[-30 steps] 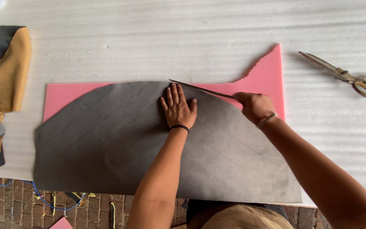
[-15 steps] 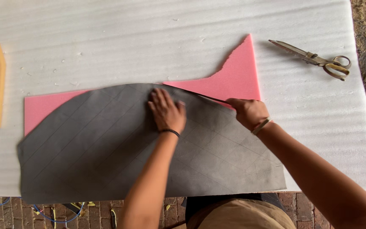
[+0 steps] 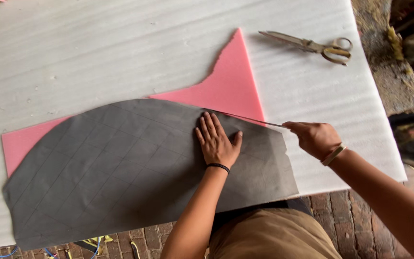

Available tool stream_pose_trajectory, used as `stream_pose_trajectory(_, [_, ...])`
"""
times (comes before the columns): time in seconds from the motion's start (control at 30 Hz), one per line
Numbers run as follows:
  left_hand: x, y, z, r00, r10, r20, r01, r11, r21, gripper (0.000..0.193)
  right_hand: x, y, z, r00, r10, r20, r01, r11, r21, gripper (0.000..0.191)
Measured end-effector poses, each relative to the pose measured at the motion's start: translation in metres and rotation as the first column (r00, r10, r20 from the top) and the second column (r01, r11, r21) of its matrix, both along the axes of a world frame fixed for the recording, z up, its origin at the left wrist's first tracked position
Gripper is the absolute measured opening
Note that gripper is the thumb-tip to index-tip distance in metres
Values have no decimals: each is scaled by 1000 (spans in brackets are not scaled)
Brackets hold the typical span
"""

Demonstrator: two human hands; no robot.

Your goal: The person lays a gray fabric panel over a curved pink foam sheet on the work table and smooths it flat by hand. They lift the fabric, apply spray adhesive to the foam with a spray gun, reposition and press the fabric down, then peel the fabric and foam apart and handle a black fabric piece on the floor.

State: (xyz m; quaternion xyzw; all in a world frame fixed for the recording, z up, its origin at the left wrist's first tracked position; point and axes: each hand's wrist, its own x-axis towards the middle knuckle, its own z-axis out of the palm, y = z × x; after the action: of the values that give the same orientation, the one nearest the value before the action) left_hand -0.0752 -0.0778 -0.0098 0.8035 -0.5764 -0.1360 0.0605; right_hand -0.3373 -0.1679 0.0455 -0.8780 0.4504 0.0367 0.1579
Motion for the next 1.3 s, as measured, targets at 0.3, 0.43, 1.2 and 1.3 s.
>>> stream_pose_trajectory(0.3, [-63, 15, 11, 997, -69, -26, 71, 994, 84, 106, -13, 9, -53, 999, 1, 39, 1, 1000, -31, 38])
stream_pose_trajectory(0.43, [-74, 21, 4, 995, -95, 7, 95, 995, -23, 106, -89, 31, -36, 993, -118, 24, 115, 989, 91, 34])
stream_pose_trajectory(1.2, [87, 115, 29, 977, -192, -91, 193, 981, 2, 87, -142, 28, -56, 939, -318, 129, 341, 908, -243, 13])
stream_pose_trajectory(1.3, [100, 121, 25, 962, -260, -86, 256, 965, -58, 88, -132, 63, -59, 914, -405, 15, 388, 866, -315, 12])
